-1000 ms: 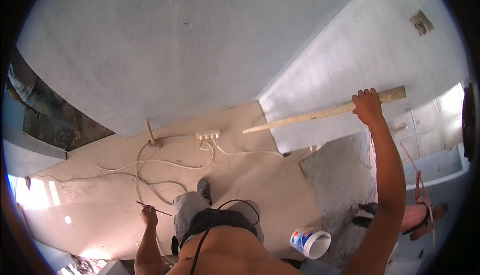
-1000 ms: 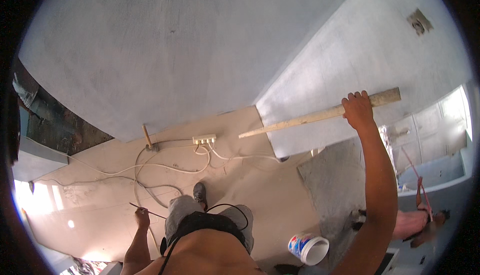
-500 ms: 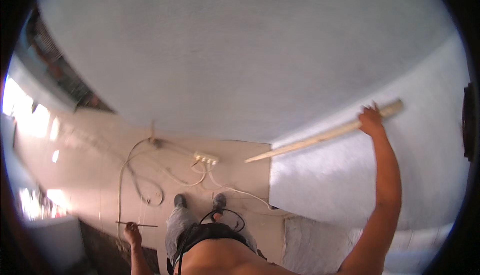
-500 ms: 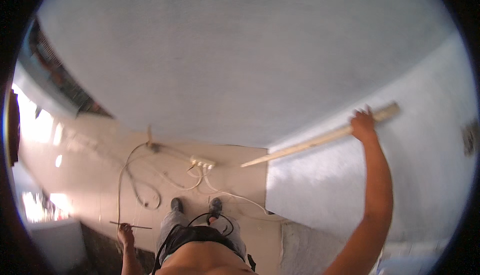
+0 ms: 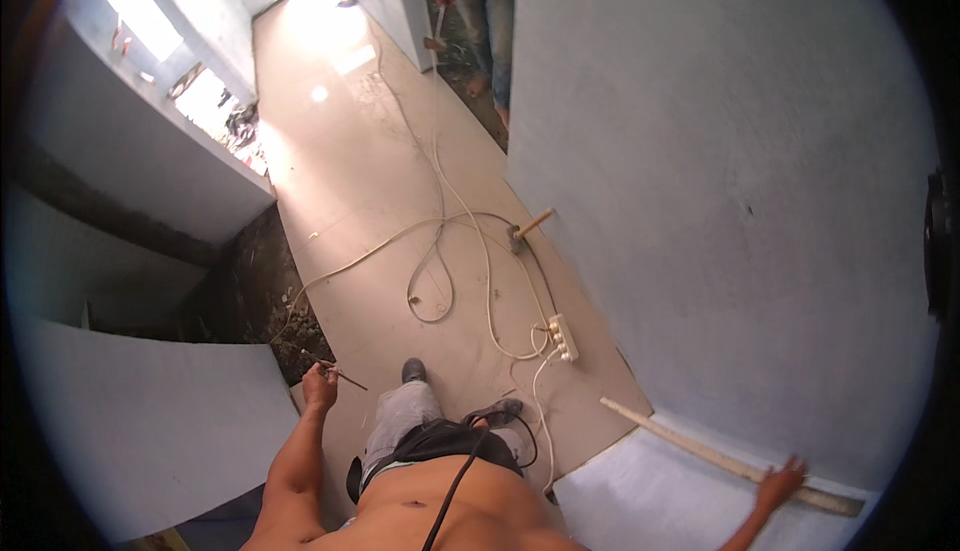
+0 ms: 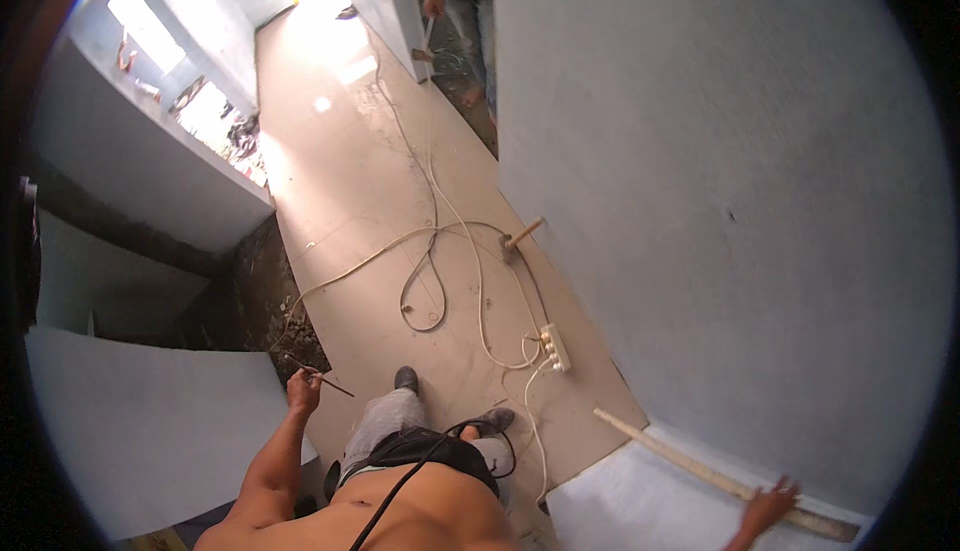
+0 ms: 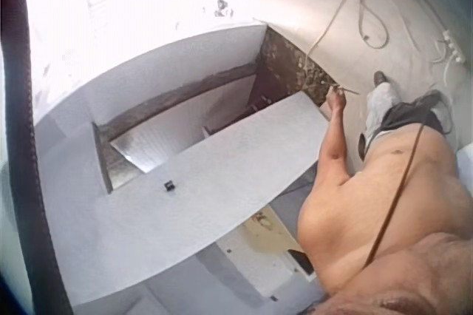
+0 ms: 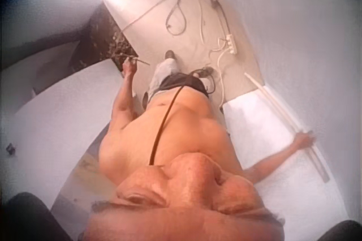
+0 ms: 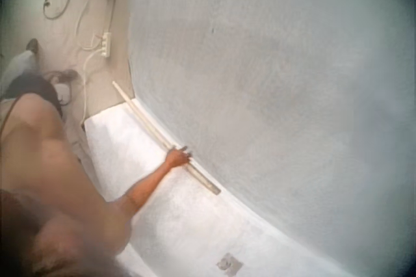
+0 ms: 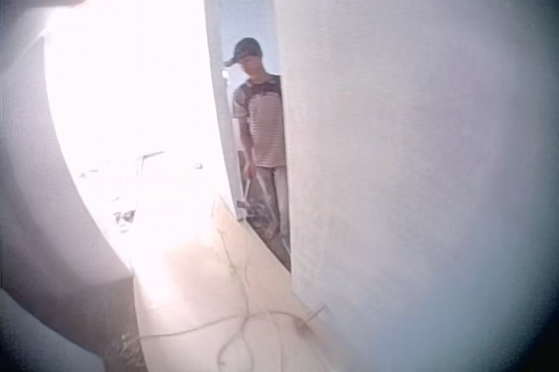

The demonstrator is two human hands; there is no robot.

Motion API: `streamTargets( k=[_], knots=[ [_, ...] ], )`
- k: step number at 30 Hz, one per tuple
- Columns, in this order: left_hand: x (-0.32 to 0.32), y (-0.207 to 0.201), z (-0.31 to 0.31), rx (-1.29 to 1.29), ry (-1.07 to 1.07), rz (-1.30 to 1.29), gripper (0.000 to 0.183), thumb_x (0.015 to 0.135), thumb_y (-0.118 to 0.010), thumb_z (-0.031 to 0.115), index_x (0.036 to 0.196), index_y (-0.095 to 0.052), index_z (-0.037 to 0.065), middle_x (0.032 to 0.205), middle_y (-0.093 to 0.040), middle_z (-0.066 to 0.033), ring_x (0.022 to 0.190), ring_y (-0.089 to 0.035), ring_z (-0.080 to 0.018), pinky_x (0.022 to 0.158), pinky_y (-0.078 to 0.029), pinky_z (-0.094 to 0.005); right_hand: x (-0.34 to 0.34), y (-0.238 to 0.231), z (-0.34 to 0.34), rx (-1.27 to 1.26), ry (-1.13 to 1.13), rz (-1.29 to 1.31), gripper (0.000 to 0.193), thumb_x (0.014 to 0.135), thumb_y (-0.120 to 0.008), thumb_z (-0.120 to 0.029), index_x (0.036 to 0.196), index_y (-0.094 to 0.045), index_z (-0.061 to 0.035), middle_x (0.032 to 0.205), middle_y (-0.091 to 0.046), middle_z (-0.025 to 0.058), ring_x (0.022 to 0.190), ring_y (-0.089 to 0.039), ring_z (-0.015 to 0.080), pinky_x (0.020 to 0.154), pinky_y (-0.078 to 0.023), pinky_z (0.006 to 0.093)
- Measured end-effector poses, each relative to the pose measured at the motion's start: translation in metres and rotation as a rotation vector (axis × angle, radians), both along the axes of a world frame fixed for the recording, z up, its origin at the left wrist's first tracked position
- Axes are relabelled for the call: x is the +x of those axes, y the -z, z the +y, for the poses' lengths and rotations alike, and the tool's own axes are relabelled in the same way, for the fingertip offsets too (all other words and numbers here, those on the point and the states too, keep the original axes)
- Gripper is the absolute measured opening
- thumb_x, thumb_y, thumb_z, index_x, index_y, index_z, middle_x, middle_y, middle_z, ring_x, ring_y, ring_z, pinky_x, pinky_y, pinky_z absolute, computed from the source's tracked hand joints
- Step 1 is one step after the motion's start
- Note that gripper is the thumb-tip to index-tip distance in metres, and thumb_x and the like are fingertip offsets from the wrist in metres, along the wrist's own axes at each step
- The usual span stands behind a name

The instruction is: The person walks through a construction site, then sits on the floor to install a light fixture. They use a hammer and screwdriver to secure the fixture to the ceiling, then test the light bulb.

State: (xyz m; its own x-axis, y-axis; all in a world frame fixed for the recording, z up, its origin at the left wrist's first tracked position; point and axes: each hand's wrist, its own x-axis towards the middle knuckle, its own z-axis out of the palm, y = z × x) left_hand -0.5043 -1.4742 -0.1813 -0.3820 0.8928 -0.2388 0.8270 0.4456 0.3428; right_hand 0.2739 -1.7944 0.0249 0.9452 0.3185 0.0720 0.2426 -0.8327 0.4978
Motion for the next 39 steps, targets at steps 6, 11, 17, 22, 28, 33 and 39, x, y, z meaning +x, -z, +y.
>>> streamTargets(
  k=[6, 11, 17, 22, 28, 33, 39],
  knots=[
    [-0.052, 0.017, 0.023, 0.115, -0.12, -0.116, 0.016, 0.078, -0.07, 0.019, 0.088, -0.066, 0.007, 0.083, -0.068, -0.0137, 0.081, -0.067, -0.0283, 0.072, -0.05, -0.0348, -0.191, 0.228, 0.203, 0.565, -0.458, 0.872, 0.048, 0.073, -0.073, -0.027, 0.111, -0.058, -0.0012, 0.116, -0.056, 0.0216, 0.113, -0.049, 0.0377, 0.098, -0.037, 0.0455],
    [-0.123, 0.02, 0.065, 0.108, -0.228, -0.169, 0.013, 0.079, -0.068, 0.018, 0.087, -0.067, 0.007, 0.083, -0.068, -0.015, 0.081, -0.066, -0.0304, 0.071, -0.05, -0.0366, -0.363, 0.197, 0.416, 0.565, -0.985, 1.096, 0.036, 0.073, -0.071, -0.023, 0.102, -0.062, -0.0025, 0.103, -0.06, 0.0201, 0.1, -0.055, 0.0377, 0.086, -0.045, 0.0442],
    [-0.179, 0.004, 0.12, 0.171, -0.275, -0.183, 0.012, 0.079, -0.067, 0.019, 0.086, -0.066, 0.008, 0.077, -0.066, -0.014, 0.075, -0.066, -0.0305, 0.066, -0.049, -0.0376, -0.408, 0.13, 0.611, 0.57, -1.244, 0.822, 0.039, 0.077, -0.067, -0.016, 0.111, -0.057, -0.0002, 0.113, -0.054, 0.0245, 0.105, -0.051, 0.0404, 0.09, -0.043, 0.0454],
    [-0.211, 0.012, 0.137, 0.191, -0.387, -0.205, 0.012, 0.08, -0.066, 0.019, 0.086, -0.065, 0.008, 0.081, -0.066, -0.0143, 0.077, -0.065, -0.0319, 0.067, -0.049, -0.0373, -0.436, 0.049, 0.764, 0.435, -1.53, 0.425, 0.053, 0.076, -0.066, -0.007, 0.126, -0.048, -0.0042, 0.126, -0.046, 0.0233, 0.118, -0.044, 0.0376, 0.1, -0.037, 0.0458],
    [-0.224, 0.043, 0.137, 0.173, -0.584, -0.063, 0.013, 0.079, -0.067, 0.016, 0.086, -0.066, 0.005, 0.081, -0.066, -0.0156, 0.077, -0.065, -0.0323, 0.067, -0.049, -0.0385, -0.455, 0.03, 0.922, 0.053, -1.898, 0.009, 0.058, 0.078, -0.057, 0.002, 0.133, -0.043, -0.011, 0.143, -0.033, 0.0178, 0.135, -0.027, 0.0333, 0.113, -0.019, 0.0463],
    [-0.203, 0.039, 0.123, 0.191, -0.957, -0.043, 0.012, 0.078, -0.068, 0.014, 0.083, -0.066, 0.003, 0.079, -0.066, -0.0162, 0.075, -0.065, -0.0319, 0.066, -0.05, -0.0387, -0.461, 0.049, 0.995, -0.171, -2.006, 0.1, 0.014, 0.077, -0.055, -0.007, 0.073, -0.067, -0.0021, 0.09, -0.063, 0.0163, 0.11, -0.051, 0.0308, 0.113, -0.013, 0.0538],
    [-0.187, 0.023, 0.138, 0.102, -1.171, -0.067, 0.012, 0.078, -0.068, 0.014, 0.084, -0.066, 0.003, 0.08, -0.066, -0.0158, 0.073, -0.065, -0.0309, 0.065, -0.05, -0.0392, -0.506, 0.09, 1.039, -0.506, -1.838, 0.154, 0.016, 0.075, -0.056, -0.011, 0.071, -0.071, -0.0073, 0.072, -0.065, 0.0111, 0.083, -0.06, 0.0261, 0.106, -0.024, 0.048]
  ],
)
